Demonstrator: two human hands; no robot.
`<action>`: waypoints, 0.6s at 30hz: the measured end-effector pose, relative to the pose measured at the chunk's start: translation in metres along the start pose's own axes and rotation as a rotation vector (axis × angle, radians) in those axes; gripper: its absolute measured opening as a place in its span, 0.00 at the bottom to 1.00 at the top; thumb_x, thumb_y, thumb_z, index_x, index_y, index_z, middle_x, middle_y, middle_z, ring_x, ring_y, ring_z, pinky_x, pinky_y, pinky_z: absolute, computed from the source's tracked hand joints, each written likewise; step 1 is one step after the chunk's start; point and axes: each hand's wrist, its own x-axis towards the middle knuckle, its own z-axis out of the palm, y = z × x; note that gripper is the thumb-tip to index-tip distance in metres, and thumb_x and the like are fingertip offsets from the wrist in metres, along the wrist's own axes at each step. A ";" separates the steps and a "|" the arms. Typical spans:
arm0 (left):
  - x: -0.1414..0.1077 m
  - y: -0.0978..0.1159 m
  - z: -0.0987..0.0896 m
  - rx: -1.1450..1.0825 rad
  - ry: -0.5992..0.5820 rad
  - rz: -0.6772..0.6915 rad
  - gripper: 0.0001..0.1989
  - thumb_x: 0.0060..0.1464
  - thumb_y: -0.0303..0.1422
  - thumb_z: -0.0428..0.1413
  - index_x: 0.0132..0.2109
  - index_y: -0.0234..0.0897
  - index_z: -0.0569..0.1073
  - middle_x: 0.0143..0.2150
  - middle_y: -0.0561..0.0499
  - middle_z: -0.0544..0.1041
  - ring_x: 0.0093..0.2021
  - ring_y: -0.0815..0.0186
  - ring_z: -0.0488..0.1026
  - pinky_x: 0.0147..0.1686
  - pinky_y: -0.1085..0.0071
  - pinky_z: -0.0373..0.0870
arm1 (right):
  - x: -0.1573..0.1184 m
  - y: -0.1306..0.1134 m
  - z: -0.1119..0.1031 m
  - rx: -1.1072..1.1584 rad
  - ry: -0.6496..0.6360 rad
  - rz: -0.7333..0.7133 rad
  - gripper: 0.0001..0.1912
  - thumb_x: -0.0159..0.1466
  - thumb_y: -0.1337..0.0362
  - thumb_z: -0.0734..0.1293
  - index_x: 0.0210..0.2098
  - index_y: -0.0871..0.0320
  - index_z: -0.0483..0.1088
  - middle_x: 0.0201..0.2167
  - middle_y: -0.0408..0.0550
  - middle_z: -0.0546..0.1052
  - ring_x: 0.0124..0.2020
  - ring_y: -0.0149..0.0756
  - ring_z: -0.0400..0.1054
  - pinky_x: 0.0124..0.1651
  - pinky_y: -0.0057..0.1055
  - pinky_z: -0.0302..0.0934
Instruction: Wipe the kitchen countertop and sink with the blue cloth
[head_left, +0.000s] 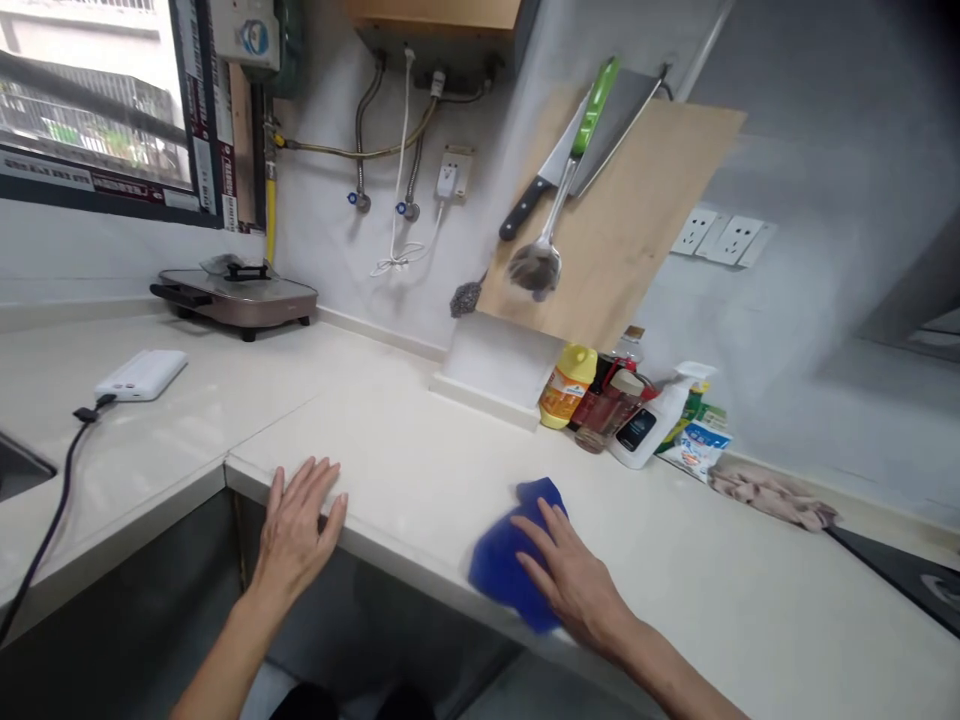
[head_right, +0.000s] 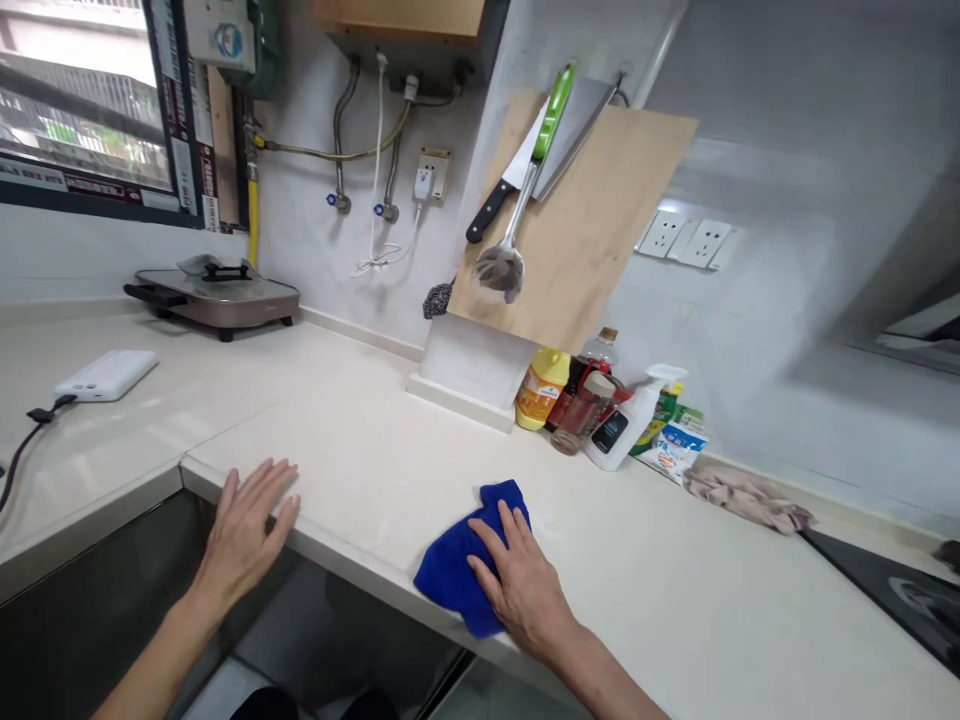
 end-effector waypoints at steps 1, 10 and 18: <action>-0.002 -0.001 0.003 0.011 0.031 0.016 0.20 0.63 0.40 0.46 0.56 0.41 0.73 0.59 0.45 0.74 0.63 0.52 0.66 0.69 0.44 0.46 | 0.015 -0.001 0.002 -0.035 -0.019 0.031 0.23 0.70 0.53 0.59 0.62 0.50 0.65 0.69 0.57 0.58 0.68 0.57 0.53 0.63 0.53 0.61; -0.007 -0.010 0.037 -0.065 0.381 0.146 0.14 0.58 0.29 0.49 0.44 0.42 0.79 0.44 0.50 0.82 0.48 0.60 0.75 0.66 0.53 0.50 | 0.170 -0.039 0.032 -0.079 -0.188 0.046 0.26 0.72 0.54 0.57 0.67 0.53 0.58 0.69 0.59 0.57 0.69 0.57 0.50 0.63 0.51 0.60; -0.011 -0.024 0.046 -0.120 0.424 0.214 0.17 0.53 0.26 0.50 0.43 0.44 0.80 0.41 0.54 0.83 0.45 0.64 0.75 0.66 0.62 0.50 | 0.309 -0.100 0.104 0.161 -0.053 -0.257 0.26 0.72 0.54 0.57 0.67 0.52 0.57 0.70 0.55 0.57 0.71 0.50 0.46 0.68 0.49 0.51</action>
